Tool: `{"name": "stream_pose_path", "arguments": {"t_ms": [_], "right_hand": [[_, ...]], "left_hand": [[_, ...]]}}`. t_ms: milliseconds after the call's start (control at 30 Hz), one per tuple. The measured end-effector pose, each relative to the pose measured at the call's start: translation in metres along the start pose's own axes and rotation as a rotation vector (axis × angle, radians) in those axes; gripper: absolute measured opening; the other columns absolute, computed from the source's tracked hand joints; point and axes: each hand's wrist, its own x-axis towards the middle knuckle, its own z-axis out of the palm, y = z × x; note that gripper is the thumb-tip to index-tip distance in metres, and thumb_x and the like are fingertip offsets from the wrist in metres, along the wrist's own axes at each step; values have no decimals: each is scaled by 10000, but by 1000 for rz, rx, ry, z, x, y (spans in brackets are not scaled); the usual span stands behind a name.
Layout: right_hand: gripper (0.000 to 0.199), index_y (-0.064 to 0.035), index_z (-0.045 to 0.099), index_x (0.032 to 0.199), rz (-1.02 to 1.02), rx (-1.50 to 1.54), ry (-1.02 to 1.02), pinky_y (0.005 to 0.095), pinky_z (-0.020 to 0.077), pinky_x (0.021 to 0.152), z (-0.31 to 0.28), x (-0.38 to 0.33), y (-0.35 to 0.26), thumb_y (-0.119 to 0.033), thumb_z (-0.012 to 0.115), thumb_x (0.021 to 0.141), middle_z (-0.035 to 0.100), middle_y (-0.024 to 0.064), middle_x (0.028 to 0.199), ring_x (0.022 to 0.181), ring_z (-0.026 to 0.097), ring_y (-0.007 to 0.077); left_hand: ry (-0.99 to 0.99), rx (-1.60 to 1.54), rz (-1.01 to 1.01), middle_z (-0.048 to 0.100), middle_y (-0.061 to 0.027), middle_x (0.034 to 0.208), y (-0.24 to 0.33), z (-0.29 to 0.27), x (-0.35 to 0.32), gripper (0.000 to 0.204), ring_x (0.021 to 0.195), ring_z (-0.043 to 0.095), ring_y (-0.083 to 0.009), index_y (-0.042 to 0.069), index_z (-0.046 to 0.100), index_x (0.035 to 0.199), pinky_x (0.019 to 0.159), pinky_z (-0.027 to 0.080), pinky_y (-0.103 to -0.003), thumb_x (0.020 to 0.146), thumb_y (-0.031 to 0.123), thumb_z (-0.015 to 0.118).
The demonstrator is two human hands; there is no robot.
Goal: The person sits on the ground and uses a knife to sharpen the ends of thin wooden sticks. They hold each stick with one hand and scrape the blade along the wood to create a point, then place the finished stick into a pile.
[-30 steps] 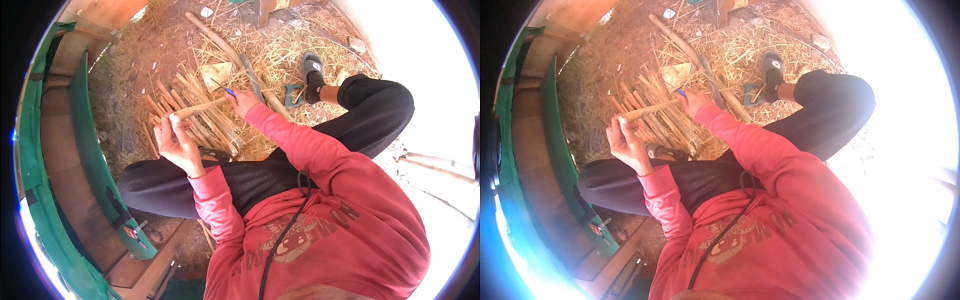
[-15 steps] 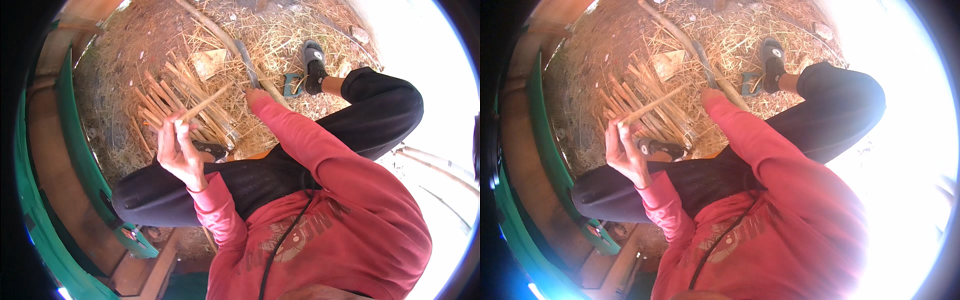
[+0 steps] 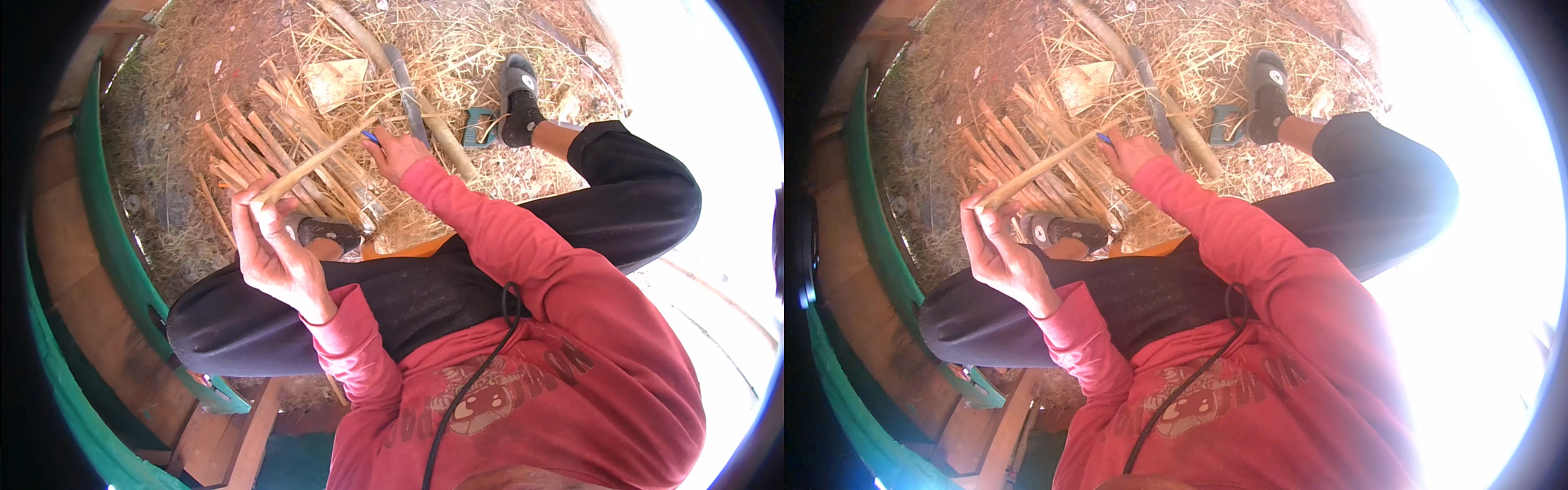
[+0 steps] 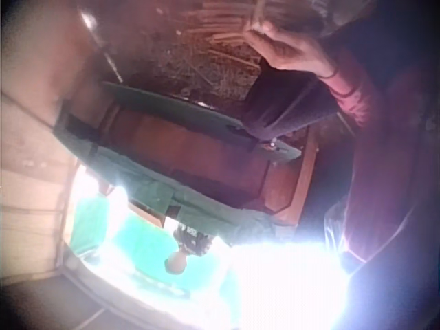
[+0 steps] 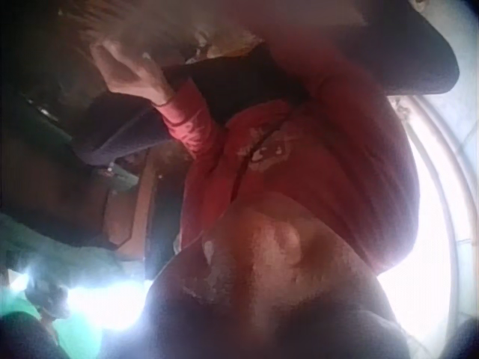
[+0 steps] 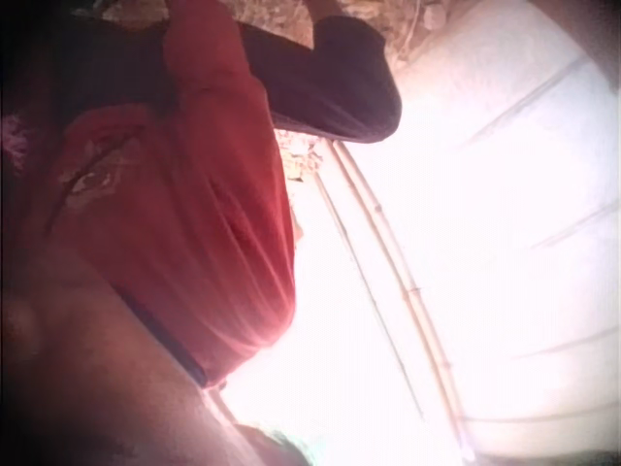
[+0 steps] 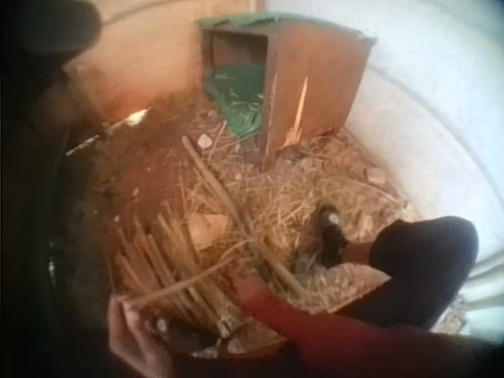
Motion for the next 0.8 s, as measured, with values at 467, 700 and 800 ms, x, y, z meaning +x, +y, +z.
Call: {"name": "stream_pose_path", "arguments": {"t_ms": [467,700,800], "right_hand": [[349,-64,560,1169,324,-181,-365,491,534,831,30,27,14,-351,442,1008,688,234,1007,951,676,400],[249,-50,569,1145,281,-212,-323,477,541,833,68,54,41,-182,423,992,686,220,1058,992,678,375],[238,-44,556,1156,182,-268,-247,463,552,827,93,71,87,-153,429,986,689,212,1067,998,681,364]], "left_hand": [[-48,22,37,662,-75,1031,1,-1,-3,279,774,620,-108,-18,605,1100,745,499,-240,1026,236,517],[-28,41,64,675,-78,1010,-8,-5,0,224,716,636,-119,-7,617,1089,667,517,-237,1024,175,503],[16,258,104,702,-58,909,14,1,-2,201,684,630,-91,13,650,1043,623,496,-236,1003,149,507]]}}
